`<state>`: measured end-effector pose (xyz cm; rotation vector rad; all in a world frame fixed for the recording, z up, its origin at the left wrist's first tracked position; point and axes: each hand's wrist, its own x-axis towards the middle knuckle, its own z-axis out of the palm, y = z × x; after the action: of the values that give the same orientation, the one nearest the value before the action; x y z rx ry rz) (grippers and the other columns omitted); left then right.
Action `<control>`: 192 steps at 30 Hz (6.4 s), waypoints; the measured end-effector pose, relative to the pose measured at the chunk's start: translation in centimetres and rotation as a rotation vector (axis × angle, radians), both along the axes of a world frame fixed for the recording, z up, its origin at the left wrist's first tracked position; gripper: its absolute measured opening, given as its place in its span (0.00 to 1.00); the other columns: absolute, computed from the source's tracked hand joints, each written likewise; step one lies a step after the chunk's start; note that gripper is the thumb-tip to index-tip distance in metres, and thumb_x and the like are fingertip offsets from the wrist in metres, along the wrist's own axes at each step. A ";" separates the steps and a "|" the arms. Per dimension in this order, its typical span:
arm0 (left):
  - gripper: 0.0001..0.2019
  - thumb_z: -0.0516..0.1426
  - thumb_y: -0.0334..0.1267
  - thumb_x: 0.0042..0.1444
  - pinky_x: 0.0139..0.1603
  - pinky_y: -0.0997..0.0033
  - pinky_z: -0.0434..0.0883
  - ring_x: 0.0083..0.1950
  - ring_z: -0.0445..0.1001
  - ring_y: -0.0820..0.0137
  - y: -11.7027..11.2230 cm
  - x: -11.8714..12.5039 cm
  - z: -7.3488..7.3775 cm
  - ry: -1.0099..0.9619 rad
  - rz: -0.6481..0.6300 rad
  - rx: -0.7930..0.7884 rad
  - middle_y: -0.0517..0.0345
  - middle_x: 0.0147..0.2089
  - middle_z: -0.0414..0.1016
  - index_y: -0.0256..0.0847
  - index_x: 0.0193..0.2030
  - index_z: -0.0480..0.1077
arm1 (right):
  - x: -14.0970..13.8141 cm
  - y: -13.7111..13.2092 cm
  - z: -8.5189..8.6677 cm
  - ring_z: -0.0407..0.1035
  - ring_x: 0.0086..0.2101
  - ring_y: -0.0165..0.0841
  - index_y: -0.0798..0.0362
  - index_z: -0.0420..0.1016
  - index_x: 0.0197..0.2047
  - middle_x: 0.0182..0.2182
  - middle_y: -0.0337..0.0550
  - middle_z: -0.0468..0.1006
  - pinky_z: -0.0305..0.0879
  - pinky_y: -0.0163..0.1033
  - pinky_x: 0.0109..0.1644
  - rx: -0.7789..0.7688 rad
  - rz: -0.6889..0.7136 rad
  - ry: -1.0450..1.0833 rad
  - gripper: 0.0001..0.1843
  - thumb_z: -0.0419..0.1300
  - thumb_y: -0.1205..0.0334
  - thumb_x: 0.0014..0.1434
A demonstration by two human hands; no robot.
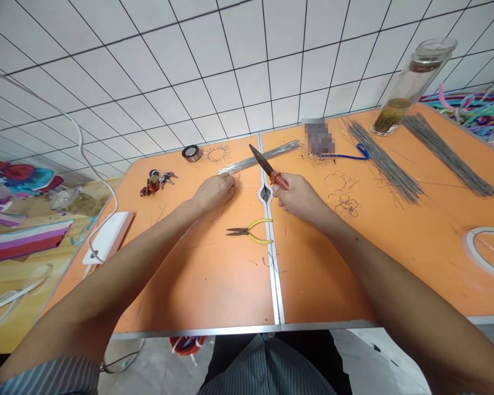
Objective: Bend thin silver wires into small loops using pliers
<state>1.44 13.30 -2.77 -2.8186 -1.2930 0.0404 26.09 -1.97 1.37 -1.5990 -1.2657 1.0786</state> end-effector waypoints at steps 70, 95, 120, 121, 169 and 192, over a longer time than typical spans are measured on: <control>0.14 0.72 0.44 0.54 0.31 0.76 0.72 0.29 0.76 0.77 -13.1 0.0 3.5 -1.941 0.329 -0.821 0.55 0.36 0.85 0.40 0.37 0.75 | -6.7 -3.4 -1.0 0.74 0.33 0.33 0.47 0.75 0.59 0.37 0.38 0.80 0.74 0.38 0.33 0.095 -0.015 0.314 0.27 0.73 0.45 0.63; 0.05 0.64 0.38 0.64 0.25 0.73 0.63 0.25 0.66 0.77 -11.9 -2.5 4.8 -1.785 0.308 -0.669 0.59 0.33 0.77 0.40 0.41 0.77 | -3.7 -3.0 0.2 0.79 0.42 0.43 0.48 0.84 0.42 0.42 0.46 0.87 0.71 0.43 0.46 0.065 0.423 -0.298 0.25 0.59 0.36 0.73; 0.05 0.64 0.40 0.65 0.31 0.70 0.63 0.29 0.65 0.74 -11.6 -3.2 5.0 -1.631 0.238 -0.592 0.59 0.34 0.76 0.42 0.40 0.78 | -3.5 -3.0 -0.1 0.70 0.29 0.35 0.50 0.81 0.43 0.37 0.45 0.82 0.65 0.40 0.31 0.001 0.411 -0.182 0.26 0.60 0.34 0.71; 0.05 0.64 0.40 0.65 0.30 0.70 0.62 0.28 0.64 0.74 -11.6 -3.3 5.1 -1.625 0.236 -0.599 0.59 0.33 0.76 0.41 0.39 0.78 | -3.4 -3.0 -0.1 0.70 0.29 0.35 0.50 0.81 0.43 0.37 0.45 0.82 0.65 0.40 0.32 0.005 0.416 -0.192 0.26 0.60 0.34 0.72; 0.10 0.67 0.41 0.56 0.24 0.72 0.55 0.25 0.59 0.76 -11.4 -4.0 6.0 -1.619 0.356 -0.602 0.63 0.26 0.68 0.39 0.41 0.83 | -4.3 -3.5 0.7 0.65 0.32 0.31 0.53 0.77 0.40 0.36 0.42 0.73 0.61 0.40 0.34 -0.055 0.540 -0.037 0.27 0.57 0.37 0.77; 0.12 0.68 0.46 0.60 0.27 0.70 0.58 0.27 0.60 0.75 -11.3 -4.4 5.9 -1.594 0.253 -0.587 0.61 0.29 0.70 0.41 0.43 0.84 | -4.0 -3.5 0.7 0.71 0.35 0.36 0.53 0.79 0.46 0.39 0.48 0.78 0.64 0.39 0.31 -0.177 0.545 0.139 0.28 0.62 0.33 0.72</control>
<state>-2.95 2.04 3.15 -2.7713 -1.8979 -2.5659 22.13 -5.43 2.07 -1.2994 -1.5912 1.6451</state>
